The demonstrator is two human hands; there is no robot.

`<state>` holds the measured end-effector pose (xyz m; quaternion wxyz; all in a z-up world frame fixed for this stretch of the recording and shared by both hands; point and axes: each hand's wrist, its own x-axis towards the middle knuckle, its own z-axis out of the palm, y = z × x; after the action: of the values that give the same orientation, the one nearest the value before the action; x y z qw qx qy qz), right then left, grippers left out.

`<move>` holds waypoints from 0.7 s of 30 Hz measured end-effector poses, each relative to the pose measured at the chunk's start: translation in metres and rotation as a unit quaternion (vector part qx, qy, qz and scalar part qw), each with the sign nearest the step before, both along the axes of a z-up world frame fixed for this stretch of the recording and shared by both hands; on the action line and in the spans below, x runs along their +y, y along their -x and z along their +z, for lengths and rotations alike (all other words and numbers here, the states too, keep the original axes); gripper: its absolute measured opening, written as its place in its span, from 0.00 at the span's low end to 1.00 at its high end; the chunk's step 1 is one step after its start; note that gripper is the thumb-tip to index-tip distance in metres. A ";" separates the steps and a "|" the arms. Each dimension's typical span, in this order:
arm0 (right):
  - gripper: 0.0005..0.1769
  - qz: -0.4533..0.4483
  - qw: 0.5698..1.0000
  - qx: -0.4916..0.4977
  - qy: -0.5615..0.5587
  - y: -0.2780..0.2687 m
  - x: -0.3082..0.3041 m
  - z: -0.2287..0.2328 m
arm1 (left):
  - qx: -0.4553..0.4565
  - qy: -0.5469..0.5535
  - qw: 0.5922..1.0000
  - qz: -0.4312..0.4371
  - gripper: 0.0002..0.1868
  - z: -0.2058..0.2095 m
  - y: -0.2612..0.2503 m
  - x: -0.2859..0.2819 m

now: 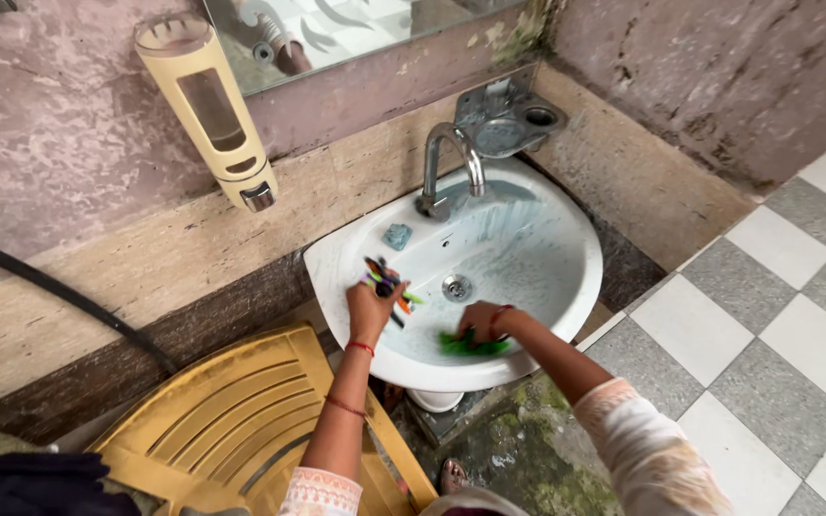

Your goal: The person washes their hands, then uses a green scrubber to clean the sink basin, faucet, and surrounding wall area. They move toothbrushes and a soap dish aside to reach the surfaces, scrub them, and rinse the scrubber under running water.

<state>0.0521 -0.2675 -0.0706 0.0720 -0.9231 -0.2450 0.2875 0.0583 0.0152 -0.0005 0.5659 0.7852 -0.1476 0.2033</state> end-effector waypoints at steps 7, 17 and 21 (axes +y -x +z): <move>0.22 -0.064 0.998 -0.005 -0.018 0.032 -0.014 0.031 | 0.098 0.057 0.993 0.039 0.15 0.018 -0.026 0.015; 0.13 -0.162 0.981 -0.001 0.107 0.048 -0.018 0.059 | -0.021 -0.335 0.916 -0.222 0.11 -0.039 -0.052 -0.071; 0.13 -0.262 0.947 -0.110 0.150 0.052 -0.060 0.070 | 0.072 -0.447 0.842 -0.294 0.15 -0.039 -0.034 -0.089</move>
<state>0.0001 -0.3272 -0.0006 -0.0217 -0.9807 0.0447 0.1888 0.0924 -0.0740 -0.0397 0.1963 0.8853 -0.4049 -0.1176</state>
